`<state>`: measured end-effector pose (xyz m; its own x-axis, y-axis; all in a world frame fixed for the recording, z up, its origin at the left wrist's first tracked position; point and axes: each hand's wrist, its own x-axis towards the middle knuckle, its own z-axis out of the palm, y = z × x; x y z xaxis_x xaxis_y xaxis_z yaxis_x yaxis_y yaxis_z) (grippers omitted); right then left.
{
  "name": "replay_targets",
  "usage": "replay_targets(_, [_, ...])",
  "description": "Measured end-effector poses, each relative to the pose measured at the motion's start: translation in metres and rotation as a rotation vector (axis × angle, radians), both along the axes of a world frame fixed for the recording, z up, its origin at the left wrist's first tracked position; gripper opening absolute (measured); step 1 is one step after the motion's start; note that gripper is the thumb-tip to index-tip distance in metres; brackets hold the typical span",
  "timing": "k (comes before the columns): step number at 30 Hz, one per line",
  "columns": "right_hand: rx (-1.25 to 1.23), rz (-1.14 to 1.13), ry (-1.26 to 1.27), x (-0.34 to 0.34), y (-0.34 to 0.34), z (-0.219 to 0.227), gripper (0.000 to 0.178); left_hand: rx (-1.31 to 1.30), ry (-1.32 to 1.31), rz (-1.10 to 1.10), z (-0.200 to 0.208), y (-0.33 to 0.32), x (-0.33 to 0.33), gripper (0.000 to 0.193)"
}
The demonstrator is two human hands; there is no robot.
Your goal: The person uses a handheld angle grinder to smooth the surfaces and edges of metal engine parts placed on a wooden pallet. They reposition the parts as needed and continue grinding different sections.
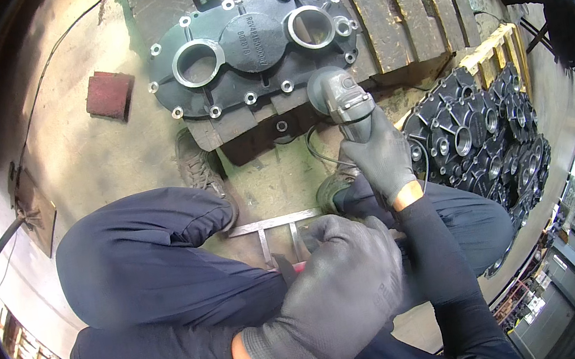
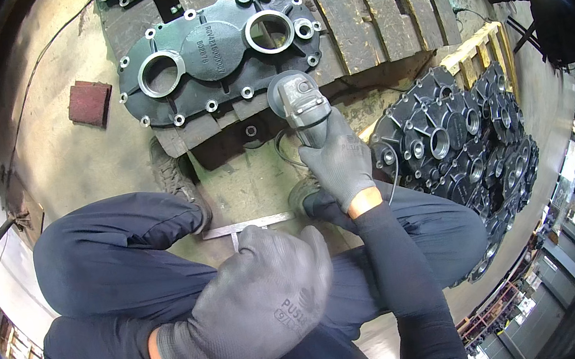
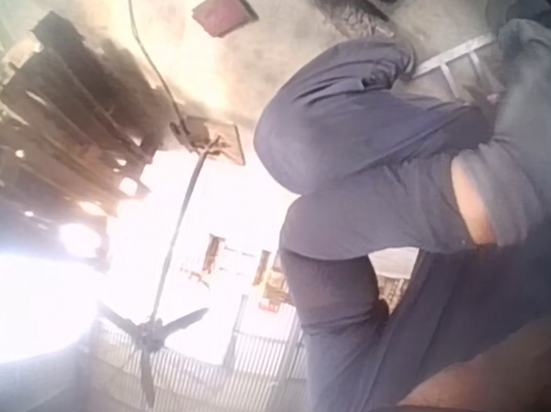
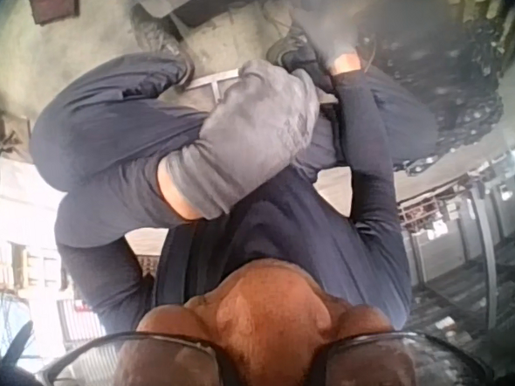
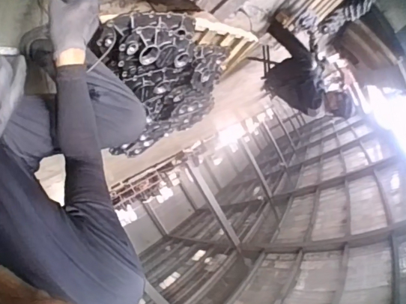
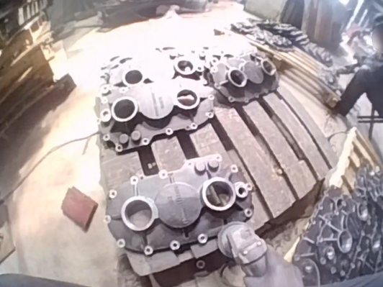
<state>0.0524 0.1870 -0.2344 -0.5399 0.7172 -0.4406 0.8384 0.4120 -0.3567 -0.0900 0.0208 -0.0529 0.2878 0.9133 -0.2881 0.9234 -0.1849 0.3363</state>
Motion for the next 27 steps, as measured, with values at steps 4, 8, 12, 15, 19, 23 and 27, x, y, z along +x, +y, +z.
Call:
replay_targets(4, [0.011, 0.037, -0.015, -0.009, -0.006, 0.004, 0.062, 0.016, 0.074, 0.042, 0.004, -0.009, 0.005, 0.045])
replay_targets(8, [0.005, 0.004, -0.026, 0.011, -0.007, 0.008, 0.061, 0.121, -0.04, 0.052, -0.005, -0.013, 0.009, 0.045])
replay_targets(12, [-0.019, 0.003, -0.028, 0.002, -0.004, 0.017, 0.06, 0.088, 0.02, 0.076, 0.007, -0.007, 0.014, 0.031])
replay_targets(15, [-0.008, 0.011, -0.062, 0.003, 0.002, 0.014, 0.06, 0.081, 0.056, 0.036, 0.004, 0.005, 0.011, 0.018])
replay_targets(19, [-0.01, 0.033, -0.06, 0.017, 0.0, 0.013, 0.063, 0.139, 0.046, 0.025, 0.001, 0.007, 0.01, 0.014])
replay_targets(23, [-0.033, 0.004, -0.033, 0.034, 0.002, 0.015, 0.063, 0.175, 0.064, 0.034, -0.002, 0.006, 0.014, 0.015])
replay_targets(27, [0.003, -0.025, -0.04, 0.03, 0.006, 0.019, 0.063, 0.123, 0.02, -0.003, -0.002, 0.011, 0.014, 0.018])
